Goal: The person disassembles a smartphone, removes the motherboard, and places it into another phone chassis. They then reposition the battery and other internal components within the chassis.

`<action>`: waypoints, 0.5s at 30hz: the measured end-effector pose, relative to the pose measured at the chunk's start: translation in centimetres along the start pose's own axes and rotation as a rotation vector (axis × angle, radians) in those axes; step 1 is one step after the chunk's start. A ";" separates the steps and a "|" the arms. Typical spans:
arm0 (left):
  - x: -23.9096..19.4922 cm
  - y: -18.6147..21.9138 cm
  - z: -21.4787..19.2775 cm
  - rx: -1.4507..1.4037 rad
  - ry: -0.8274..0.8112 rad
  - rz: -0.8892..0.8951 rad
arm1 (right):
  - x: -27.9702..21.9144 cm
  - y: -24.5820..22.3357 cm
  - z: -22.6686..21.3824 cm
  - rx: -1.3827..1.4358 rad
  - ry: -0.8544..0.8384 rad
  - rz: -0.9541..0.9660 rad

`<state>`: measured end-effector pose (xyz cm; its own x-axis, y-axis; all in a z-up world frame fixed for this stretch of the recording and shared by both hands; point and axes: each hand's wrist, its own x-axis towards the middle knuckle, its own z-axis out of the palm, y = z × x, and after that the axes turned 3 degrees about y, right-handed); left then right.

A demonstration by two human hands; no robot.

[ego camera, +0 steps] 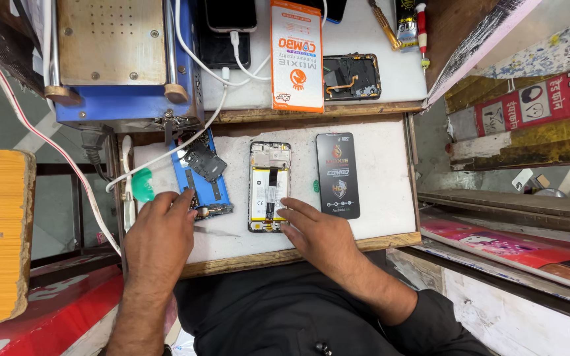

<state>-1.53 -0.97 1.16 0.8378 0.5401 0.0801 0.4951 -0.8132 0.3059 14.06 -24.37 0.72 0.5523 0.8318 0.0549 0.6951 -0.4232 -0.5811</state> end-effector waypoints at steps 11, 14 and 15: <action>1.4 0.2 -0.8 -0.085 -0.058 -0.001 | -0.5 0.0 0.5 0.047 0.056 0.006; 0.9 0.9 -1.4 -0.247 0.058 -0.018 | -0.5 0.0 0.7 0.052 0.090 0.004; 0.4 1.2 -1.6 -0.303 0.077 -0.042 | -0.4 0.0 0.7 0.057 0.096 -0.003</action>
<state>-0.92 -1.36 3.07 0.7923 0.5962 0.1297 0.4282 -0.6947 0.5780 13.53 -24.41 0.10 0.5939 0.7936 0.1321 0.6708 -0.3977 -0.6260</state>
